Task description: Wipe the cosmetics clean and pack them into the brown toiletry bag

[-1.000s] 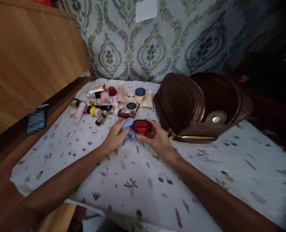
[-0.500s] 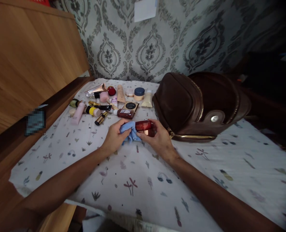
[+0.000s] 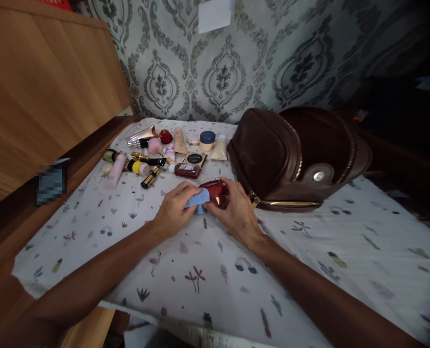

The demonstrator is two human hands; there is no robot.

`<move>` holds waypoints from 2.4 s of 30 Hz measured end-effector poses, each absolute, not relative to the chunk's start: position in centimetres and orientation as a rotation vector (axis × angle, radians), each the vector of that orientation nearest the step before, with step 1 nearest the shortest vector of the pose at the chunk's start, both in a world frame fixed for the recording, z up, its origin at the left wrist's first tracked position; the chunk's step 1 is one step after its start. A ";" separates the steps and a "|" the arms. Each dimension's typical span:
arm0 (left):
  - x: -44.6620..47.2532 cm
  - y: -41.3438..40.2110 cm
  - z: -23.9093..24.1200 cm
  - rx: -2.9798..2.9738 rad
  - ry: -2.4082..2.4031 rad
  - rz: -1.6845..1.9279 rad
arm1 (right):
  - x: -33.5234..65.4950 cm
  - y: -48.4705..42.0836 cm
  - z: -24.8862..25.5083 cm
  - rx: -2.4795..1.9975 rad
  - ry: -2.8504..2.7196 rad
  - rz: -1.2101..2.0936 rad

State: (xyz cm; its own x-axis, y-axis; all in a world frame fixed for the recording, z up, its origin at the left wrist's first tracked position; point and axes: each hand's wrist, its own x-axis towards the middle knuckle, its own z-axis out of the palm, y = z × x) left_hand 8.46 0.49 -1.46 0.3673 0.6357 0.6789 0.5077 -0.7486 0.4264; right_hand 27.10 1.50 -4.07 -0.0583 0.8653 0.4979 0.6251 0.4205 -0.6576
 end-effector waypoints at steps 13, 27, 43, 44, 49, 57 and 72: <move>8.1 0.3 -1.5 2.971 0.921 1.205 | 27.2 1.3 -3.9 -1.223 -1.813 0.493; 8.3 0.4 -0.6 2.398 1.200 1.351 | 27.0 0.9 -3.9 -1.204 -1.838 0.395; 8.0 0.6 -0.8 2.547 1.054 1.194 | 27.6 1.2 -3.4 -1.219 -2.009 0.394; 7.9 0.7 -0.7 2.500 1.106 1.234 | 27.6 1.2 -3.3 -1.226 -2.020 0.411; 7.6 1.4 -0.4 2.259 1.410 1.413 | 27.7 1.1 -3.3 -1.213 -2.001 0.479; 7.5 0.9 0.0 2.517 1.131 1.296 | 26.8 0.4 -3.5 -1.141 -1.938 0.438; 6.6 1.6 0.5 2.522 1.011 1.125 | 27.2 0.1 -2.5 -1.193 -1.917 0.583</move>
